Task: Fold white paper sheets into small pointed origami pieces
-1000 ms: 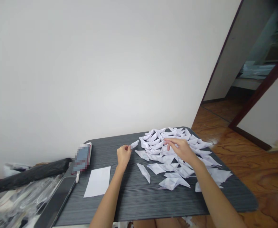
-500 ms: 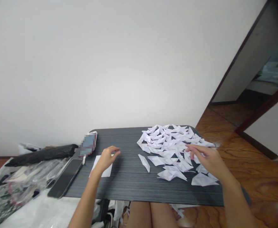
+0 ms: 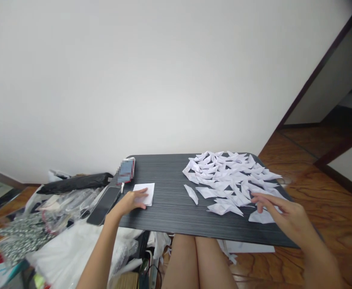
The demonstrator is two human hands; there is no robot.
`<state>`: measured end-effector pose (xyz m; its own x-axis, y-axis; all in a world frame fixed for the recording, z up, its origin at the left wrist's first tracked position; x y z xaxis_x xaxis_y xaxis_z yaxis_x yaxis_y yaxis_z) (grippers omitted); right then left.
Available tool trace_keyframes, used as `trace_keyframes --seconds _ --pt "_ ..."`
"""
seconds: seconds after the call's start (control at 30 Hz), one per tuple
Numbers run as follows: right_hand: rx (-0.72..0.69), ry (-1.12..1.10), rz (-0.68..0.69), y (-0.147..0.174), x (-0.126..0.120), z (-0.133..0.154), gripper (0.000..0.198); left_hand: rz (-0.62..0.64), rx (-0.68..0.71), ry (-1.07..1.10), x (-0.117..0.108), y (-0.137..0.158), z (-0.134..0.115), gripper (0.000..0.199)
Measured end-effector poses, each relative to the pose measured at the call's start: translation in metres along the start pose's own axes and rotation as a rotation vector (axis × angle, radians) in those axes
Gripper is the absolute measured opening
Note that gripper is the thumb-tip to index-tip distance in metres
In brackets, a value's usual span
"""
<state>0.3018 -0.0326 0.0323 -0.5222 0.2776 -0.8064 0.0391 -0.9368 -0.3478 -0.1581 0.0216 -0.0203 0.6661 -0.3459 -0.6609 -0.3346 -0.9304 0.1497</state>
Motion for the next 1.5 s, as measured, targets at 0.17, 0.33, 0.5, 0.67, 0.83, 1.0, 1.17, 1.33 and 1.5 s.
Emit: trace_keyframes --seconds 0.17,0.33,0.5,0.67,0.83,1.0,1.17,1.33,1.5 --pt "0.005 -0.003 0.013 0.010 -0.001 -0.004 0.027 -0.038 0.029 0.086 -0.005 0.005 -0.001 0.040" --pt "0.009 -0.025 0.014 0.014 -0.002 -0.007 0.027 -0.649 0.020 0.204 -0.052 0.022 -0.009 0.022" --pt "0.095 -0.213 0.103 0.001 0.032 0.022 0.031 -1.105 0.138 0.832 -0.020 0.025 -0.046 0.026" --pt "0.093 -0.610 0.272 -0.027 0.091 0.074 0.048 -0.612 0.044 1.242 0.084 -0.036 -0.099 0.026" --pt "0.244 -0.861 0.418 -0.055 0.125 0.079 0.040 -0.491 0.081 1.234 0.092 -0.066 -0.114 0.031" --pt "0.255 -0.869 0.223 -0.096 0.120 0.065 0.033 -0.231 0.192 1.002 0.071 -0.099 -0.131 0.038" --pt "0.157 -0.997 0.236 -0.129 0.125 0.070 0.027 -0.124 0.281 0.989 0.052 -0.123 -0.133 0.030" --pt "0.135 -1.081 0.271 -0.141 0.127 0.069 0.011 0.070 0.279 1.222 0.055 -0.136 -0.123 0.019" --pt "0.003 -0.879 0.310 -0.138 0.121 0.077 0.011 0.156 0.279 1.123 0.066 -0.132 -0.133 0.022"
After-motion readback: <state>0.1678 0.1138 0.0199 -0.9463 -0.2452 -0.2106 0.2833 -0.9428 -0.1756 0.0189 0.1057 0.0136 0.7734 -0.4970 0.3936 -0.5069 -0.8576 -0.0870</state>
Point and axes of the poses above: each hand's wrist, its own y-axis away from the middle knuckle, its own x-axis out of the palm, z = x × y, the point moved 8 cm from there along -y, towards the middle knuckle, and after that the axes turned 13 degrees about y, right-handed, at the moved point
